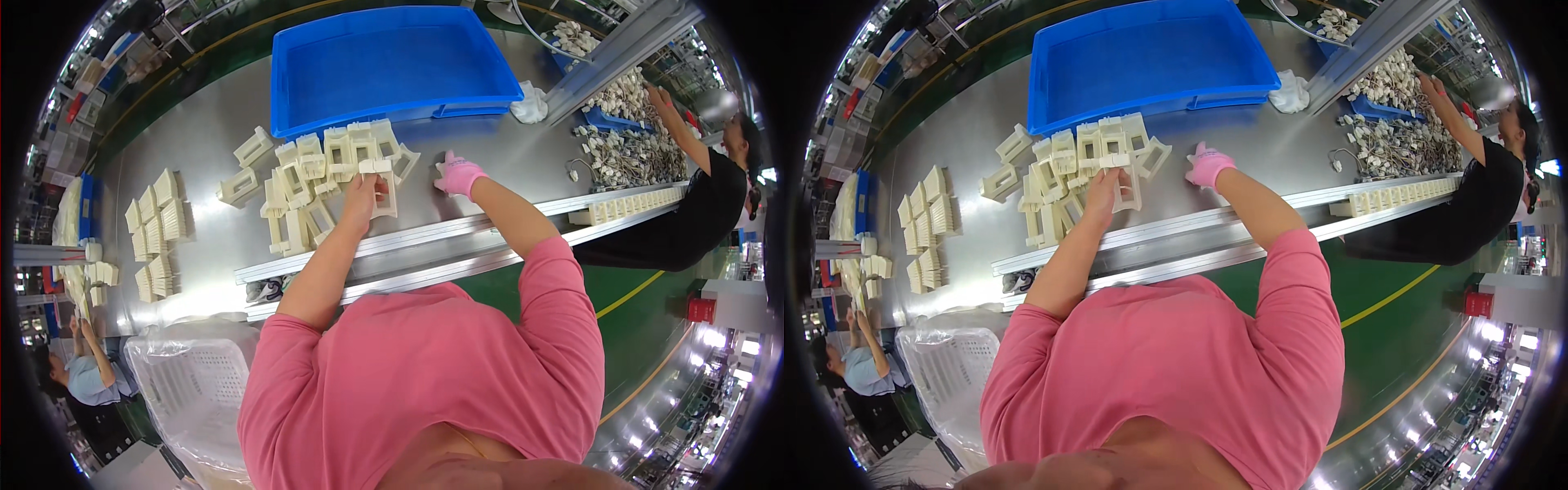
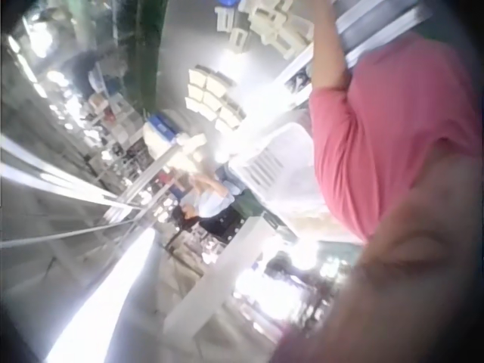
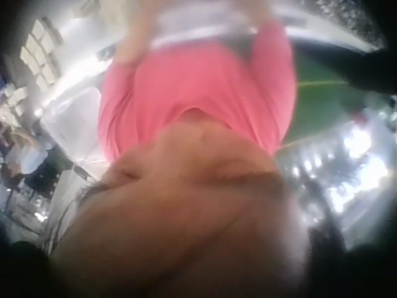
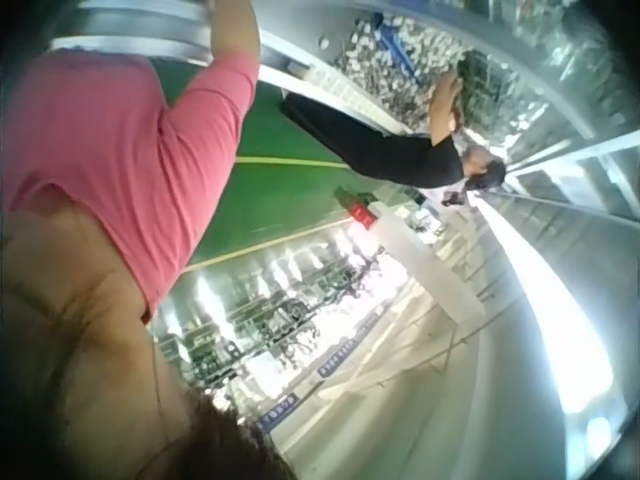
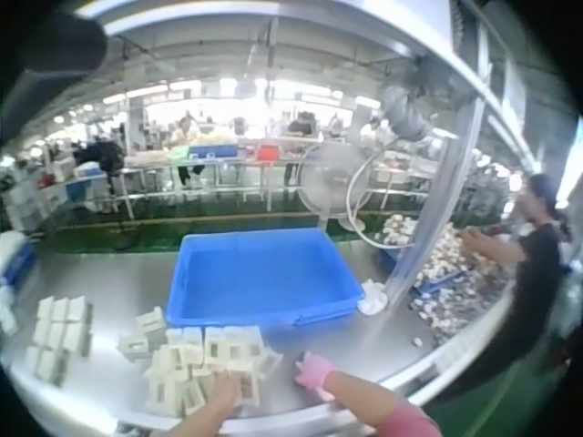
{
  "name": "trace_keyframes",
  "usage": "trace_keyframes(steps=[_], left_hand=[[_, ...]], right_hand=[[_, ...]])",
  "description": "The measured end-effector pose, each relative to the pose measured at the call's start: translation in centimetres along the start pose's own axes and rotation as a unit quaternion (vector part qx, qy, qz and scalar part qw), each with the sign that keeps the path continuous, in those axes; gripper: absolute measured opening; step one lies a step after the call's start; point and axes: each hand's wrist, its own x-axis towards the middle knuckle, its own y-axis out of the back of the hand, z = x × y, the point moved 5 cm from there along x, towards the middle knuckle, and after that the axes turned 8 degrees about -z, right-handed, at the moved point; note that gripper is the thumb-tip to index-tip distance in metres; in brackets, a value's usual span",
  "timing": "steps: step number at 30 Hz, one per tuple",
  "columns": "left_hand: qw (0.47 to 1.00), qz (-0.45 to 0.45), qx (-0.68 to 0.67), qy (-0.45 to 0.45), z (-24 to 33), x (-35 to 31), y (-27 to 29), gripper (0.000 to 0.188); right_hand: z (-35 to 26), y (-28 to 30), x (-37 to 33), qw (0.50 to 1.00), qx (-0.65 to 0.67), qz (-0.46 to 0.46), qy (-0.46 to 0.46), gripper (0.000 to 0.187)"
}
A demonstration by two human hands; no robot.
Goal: The person takes batches of plastic frames from a crate onto a workbench by hand, then repeatedly fits rectangular foam blocks into the plastic frames.
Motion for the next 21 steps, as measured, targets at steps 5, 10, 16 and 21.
trace_keyframes(steps=[5, 10, 16, 21], left_hand=[[1.000, -0.016, 0.002, -0.020, 0.5, -0.1, -0.7, 0.023], [1.000, -0.016, -0.006, -0.020, -0.5, 0.6, 0.0, 0.020], [0.997, -0.070, 0.025, -0.020, 0.5, -0.7, -1.8, 0.031], [0.995, -0.079, -0.023, -0.057, 1.7, -1.8, -2.8, 0.053]], right_hand=[[0.0, 0.6, -0.1, 0.998, -0.027, 0.044, -0.035, 0.050], [0.0, 2.1, -2.0, 0.984, -0.011, 0.179, -0.019, 0.040], [-6.3, 2.5, -8.6, 0.875, 0.398, -0.051, 0.272, 0.029], [-8.5, 1.9, -9.6, 0.885, 0.309, 0.188, 0.293, 0.023]])
